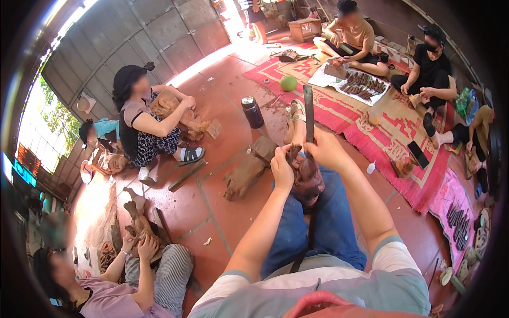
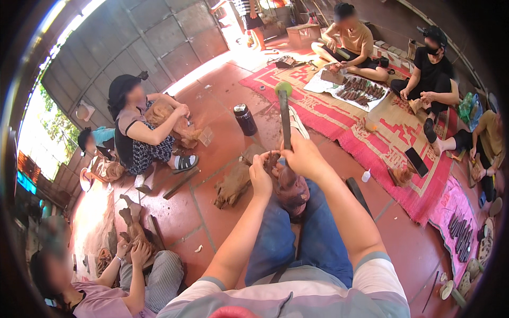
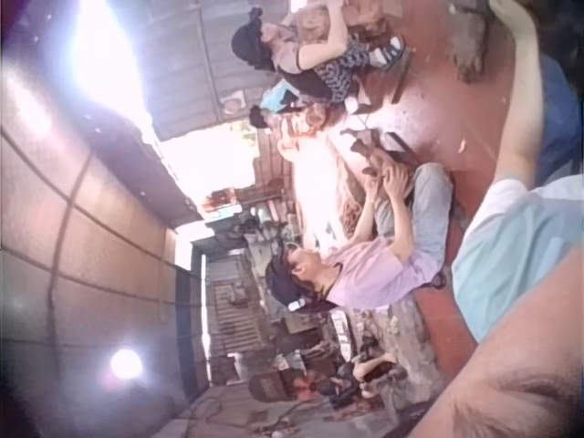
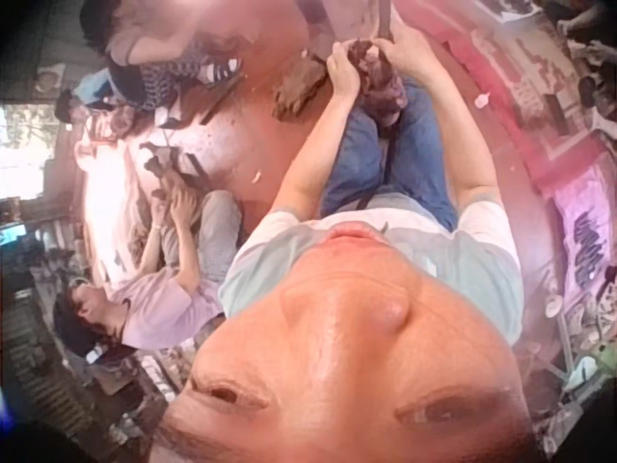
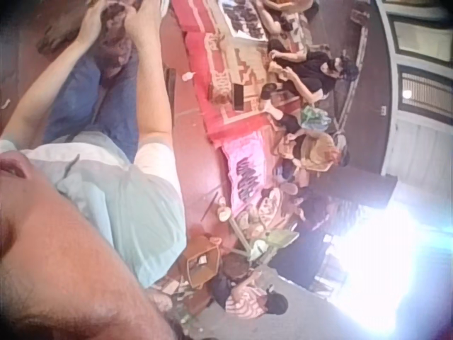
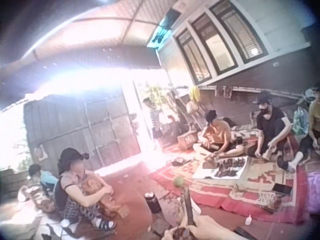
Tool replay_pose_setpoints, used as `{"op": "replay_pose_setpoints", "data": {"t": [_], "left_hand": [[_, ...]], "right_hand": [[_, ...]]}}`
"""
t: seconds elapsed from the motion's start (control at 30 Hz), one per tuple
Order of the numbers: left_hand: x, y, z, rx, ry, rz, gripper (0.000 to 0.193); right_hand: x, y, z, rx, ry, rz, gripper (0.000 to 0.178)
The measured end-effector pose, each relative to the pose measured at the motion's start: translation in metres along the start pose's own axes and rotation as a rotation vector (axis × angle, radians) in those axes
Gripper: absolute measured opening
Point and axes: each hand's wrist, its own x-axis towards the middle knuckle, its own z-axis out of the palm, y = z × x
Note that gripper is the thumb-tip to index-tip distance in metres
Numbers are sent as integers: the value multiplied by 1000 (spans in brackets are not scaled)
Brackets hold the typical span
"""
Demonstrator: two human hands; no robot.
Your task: The person sits on the floor and carves a piece of wood using a knife and a file. They hold the wood in their left hand and use the tools in their right hand to shape it. The person occasionally switches between the knife and the file to refine the wood's surface.
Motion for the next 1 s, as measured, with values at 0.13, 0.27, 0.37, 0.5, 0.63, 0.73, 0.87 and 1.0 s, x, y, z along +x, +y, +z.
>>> {"op": "replay_pose_setpoints", "data": {"t": [0.13, 0.27, 0.37, 0.5, 0.63, 0.73, 0.87, 1.0], "left_hand": [[7, -14, -10, -30, 52, 98, 54], [3, -10, 1, -161, 40, -40, 54], [9, -26, -4, 76, 104, 177, 56], [7, -20, 2, -56, 23, 108, 56], [9, -27, -11, 57, 52, 190, 56], [5, -31, -11, 85, 83, 195, 55], [10, -20, -4, 52, 59, 168, 56], [6, -30, -7, 79, 55, 160, 56]], "right_hand": [[-22, -20, 13, -138, -171, -137, 25], [3, 13, 5, -84, 22, -20, 24], [-16, -15, 11, -86, -112, -95, 22], [-2, 7, 5, 84, -103, 15, 17], [-7, -4, 17, 40, -96, -65, 8], [-14, -6, 22, 52, -113, -77, 8], [2, 9, 8, 255, -129, 82, 9], [-5, 6, 14, 174, -163, 5, 9]]}}
